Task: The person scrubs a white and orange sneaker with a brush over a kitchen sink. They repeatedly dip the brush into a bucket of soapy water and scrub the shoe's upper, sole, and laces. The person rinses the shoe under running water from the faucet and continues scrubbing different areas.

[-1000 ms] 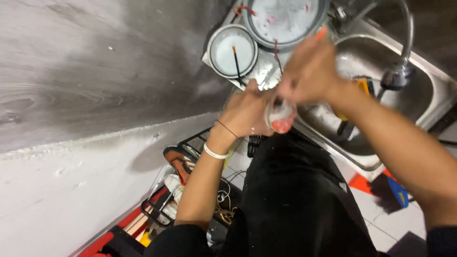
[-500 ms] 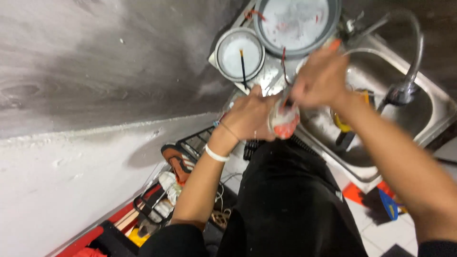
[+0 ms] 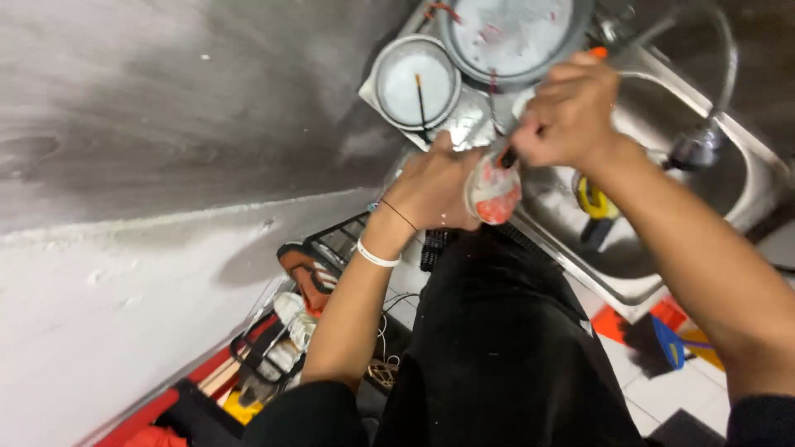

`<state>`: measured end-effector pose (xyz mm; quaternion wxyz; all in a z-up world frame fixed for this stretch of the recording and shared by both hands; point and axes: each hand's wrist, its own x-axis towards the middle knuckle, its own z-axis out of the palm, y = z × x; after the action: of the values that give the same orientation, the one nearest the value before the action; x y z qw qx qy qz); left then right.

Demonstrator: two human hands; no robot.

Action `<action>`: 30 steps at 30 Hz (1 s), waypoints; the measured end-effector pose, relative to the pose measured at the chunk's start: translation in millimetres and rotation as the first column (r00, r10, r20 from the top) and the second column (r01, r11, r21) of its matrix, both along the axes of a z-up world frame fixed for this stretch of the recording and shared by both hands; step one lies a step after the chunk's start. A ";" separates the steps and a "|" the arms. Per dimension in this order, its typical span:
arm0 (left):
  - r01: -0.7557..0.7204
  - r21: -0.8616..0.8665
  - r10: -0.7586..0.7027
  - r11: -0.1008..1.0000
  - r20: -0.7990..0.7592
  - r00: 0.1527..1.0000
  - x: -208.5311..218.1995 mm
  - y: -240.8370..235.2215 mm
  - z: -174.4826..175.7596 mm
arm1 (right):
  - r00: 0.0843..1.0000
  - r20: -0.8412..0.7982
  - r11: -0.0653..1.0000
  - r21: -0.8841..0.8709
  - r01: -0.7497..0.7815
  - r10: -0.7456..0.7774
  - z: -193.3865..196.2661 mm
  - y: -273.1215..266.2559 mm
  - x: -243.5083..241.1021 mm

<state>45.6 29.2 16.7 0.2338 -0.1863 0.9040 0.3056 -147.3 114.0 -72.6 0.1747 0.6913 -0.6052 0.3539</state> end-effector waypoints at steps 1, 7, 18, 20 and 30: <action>-0.011 -0.031 0.010 0.999 -0.029 1.000 -14.2 -7.4 5.6 | 0.984 0.131 0.991 0.044 -0.130 0.123 21.2 -6.0 6.6; -0.057 -0.060 0.041 0.997 -0.233 0.972 -20.8 -0.9 -1.5 | 0.975 -0.170 0.990 -0.009 0.144 -0.144 -16.4 8.3 1.3; -0.048 -0.064 0.042 0.997 -0.095 0.995 -20.7 -1.8 -11.6 | 0.978 0.150 0.986 -0.109 -0.129 0.145 1.3 6.7 15.8; -0.122 -0.125 0.105 0.985 -0.132 0.986 -24.7 -0.3 -13.3 | 0.984 0.181 0.994 -0.105 0.021 -0.001 -39.6 15.6 -9.2; -0.239 -0.155 0.203 0.958 -0.221 0.954 -19.9 9.7 -29.9 | 0.933 0.233 0.947 -0.103 0.303 -0.274 -8.0 22.8 44.8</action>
<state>25.7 38.9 -13.3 0.0868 -0.2748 0.9203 0.2645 -102.4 136.8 -80.6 0.2052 0.5386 -0.6899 0.4380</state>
